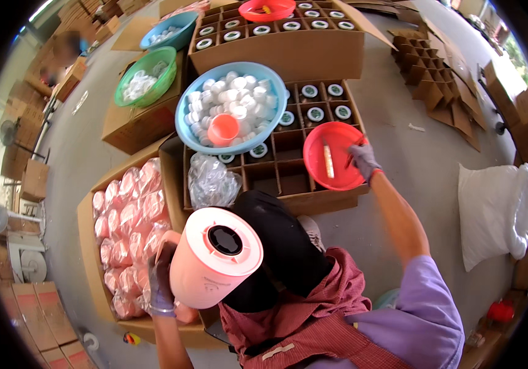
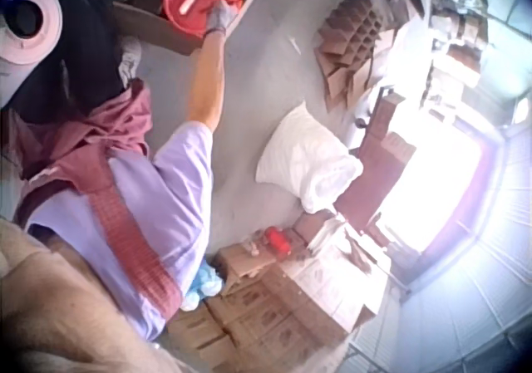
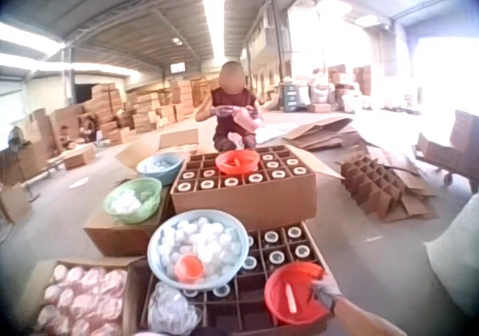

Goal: The person assembles pink thermos bottles by inserting inner components, screwing on lids, and placing each finished unit into a plastic bag. The person repeats this sequence for multiple bottles, using a small tool to adjust parts inside the opening.

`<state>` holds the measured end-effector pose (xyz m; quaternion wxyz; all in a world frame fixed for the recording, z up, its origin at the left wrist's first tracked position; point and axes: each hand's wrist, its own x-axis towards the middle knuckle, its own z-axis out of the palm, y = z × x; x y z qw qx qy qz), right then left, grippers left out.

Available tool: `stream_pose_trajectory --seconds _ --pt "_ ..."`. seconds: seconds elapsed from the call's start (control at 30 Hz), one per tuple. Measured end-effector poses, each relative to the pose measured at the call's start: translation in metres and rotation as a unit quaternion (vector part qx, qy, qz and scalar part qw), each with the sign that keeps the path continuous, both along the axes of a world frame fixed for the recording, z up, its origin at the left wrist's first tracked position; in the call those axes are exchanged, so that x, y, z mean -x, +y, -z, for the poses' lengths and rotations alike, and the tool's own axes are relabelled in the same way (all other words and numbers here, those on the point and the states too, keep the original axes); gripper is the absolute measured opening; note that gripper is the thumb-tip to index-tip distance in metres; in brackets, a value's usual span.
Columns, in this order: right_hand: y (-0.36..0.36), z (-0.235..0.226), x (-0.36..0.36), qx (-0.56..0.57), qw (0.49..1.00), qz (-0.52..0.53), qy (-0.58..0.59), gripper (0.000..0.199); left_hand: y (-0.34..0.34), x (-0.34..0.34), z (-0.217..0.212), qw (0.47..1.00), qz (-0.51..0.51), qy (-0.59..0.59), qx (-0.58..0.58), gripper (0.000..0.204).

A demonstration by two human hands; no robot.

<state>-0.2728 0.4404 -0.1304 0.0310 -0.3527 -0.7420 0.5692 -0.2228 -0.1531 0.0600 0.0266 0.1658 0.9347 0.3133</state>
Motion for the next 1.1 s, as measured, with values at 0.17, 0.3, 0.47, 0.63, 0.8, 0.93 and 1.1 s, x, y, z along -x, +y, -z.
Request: stream_pose_trajectory --seconds 0.17,0.3,0.47,0.63,0.8,0.93,1.1 --pt "-0.140 -0.169 -0.023 0.020 0.911 -0.319 0.259 0.016 -0.009 0.016 0.017 0.895 -0.116 -0.290 -0.319 0.022" --pt "-0.205 -0.241 -0.038 -0.340 0.610 -0.497 0.515 0.018 0.032 0.038 0.000 0.941 0.064 -0.228 -0.241 0.029" --pt "-0.230 -0.259 -0.040 -0.464 0.434 -0.524 0.567 0.023 0.052 0.031 -0.033 0.854 0.076 -0.367 -0.360 0.033" --pt "-0.241 -0.281 -0.045 -0.490 0.348 -0.543 0.586 0.019 0.044 0.036 -0.027 0.759 0.100 -0.452 -0.459 0.034" --pt "-0.247 -0.292 -0.038 -0.496 0.332 -0.541 0.592 0.019 0.025 0.037 -0.001 0.884 0.231 -0.268 -0.305 0.038" --pt "-0.261 -0.283 -0.046 -0.474 0.325 -0.568 0.589 0.018 0.038 0.035 -0.009 0.823 0.075 -0.435 -0.358 0.037" --pt "-0.255 -0.258 -0.057 -0.256 0.547 -0.655 0.455 0.016 0.021 0.019 -0.015 0.967 0.212 -0.055 -0.129 0.030"
